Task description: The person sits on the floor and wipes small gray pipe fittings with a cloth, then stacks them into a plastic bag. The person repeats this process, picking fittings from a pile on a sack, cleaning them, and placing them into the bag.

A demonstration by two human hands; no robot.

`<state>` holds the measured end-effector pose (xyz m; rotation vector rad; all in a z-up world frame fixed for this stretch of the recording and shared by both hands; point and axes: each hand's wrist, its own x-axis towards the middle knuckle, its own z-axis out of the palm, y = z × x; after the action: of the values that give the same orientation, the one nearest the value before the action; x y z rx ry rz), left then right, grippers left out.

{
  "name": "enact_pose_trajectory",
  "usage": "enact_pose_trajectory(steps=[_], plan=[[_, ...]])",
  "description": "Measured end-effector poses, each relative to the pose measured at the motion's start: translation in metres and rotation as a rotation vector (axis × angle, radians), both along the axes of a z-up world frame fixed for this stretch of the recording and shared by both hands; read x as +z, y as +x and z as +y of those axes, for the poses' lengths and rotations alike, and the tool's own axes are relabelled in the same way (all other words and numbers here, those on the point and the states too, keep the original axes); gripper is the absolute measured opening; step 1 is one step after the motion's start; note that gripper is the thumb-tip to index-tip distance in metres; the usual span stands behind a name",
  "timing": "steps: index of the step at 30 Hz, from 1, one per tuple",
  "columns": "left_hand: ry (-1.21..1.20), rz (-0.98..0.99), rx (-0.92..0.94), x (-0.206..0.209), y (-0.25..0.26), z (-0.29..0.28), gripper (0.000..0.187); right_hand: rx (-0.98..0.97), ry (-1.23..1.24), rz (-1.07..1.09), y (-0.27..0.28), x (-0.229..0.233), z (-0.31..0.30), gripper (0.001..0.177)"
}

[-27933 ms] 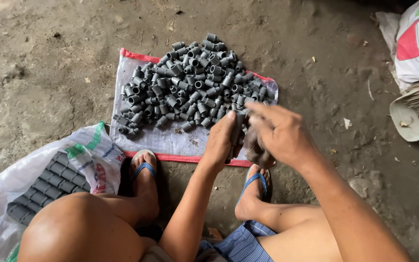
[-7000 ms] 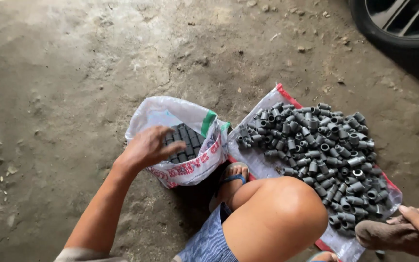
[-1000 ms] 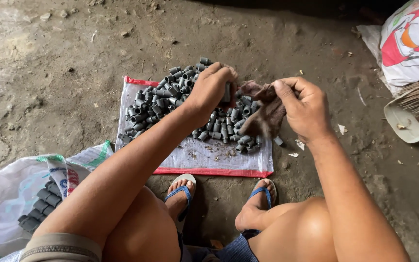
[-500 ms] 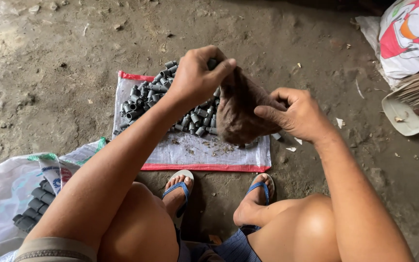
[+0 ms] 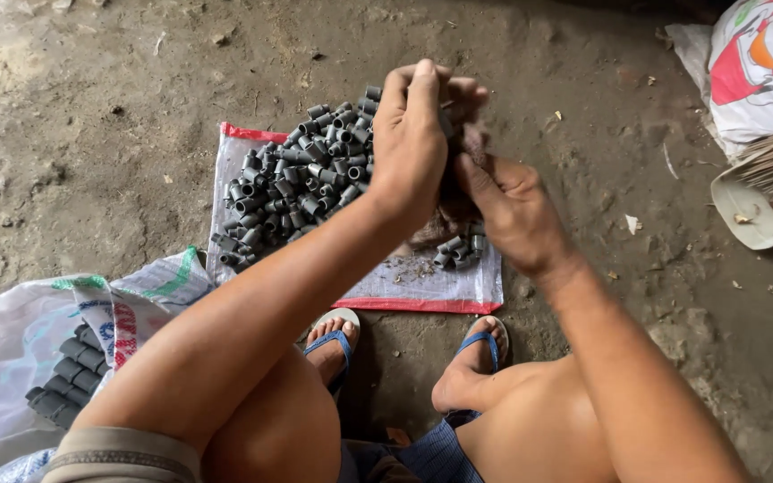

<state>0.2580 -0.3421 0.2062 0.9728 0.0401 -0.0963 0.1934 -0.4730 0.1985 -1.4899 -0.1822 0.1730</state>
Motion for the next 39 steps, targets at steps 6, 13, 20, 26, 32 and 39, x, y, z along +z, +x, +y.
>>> enact_pose_trajectory(steps=[6,13,20,26,32,39], plan=[[-0.183,-0.007,0.033,-0.001,-0.01,-0.01,0.029,-0.18,-0.813,-0.799,0.004,0.015,0.0,0.039],[-0.182,0.049,-0.055,-0.006,-0.004,-0.005,0.027,-0.036,0.305,0.114,0.016,-0.025,-0.007,0.006],[-0.037,-0.142,-0.088,0.005,0.02,0.01,0.045,0.012,0.645,0.168,0.013,0.012,0.008,0.049],[0.478,-0.304,-0.258,0.018,0.004,0.007,0.096,-0.123,-0.568,-0.711,0.004,0.014,0.008,0.027],[0.72,-0.366,-0.433,-0.002,0.009,0.019,0.093,-0.152,-0.533,-0.575,0.014,0.0,-0.01,0.013],[0.846,-0.452,-0.581,-0.004,0.025,0.029,0.109,-0.223,-0.412,-0.34,0.026,-0.008,-0.023,0.009]])
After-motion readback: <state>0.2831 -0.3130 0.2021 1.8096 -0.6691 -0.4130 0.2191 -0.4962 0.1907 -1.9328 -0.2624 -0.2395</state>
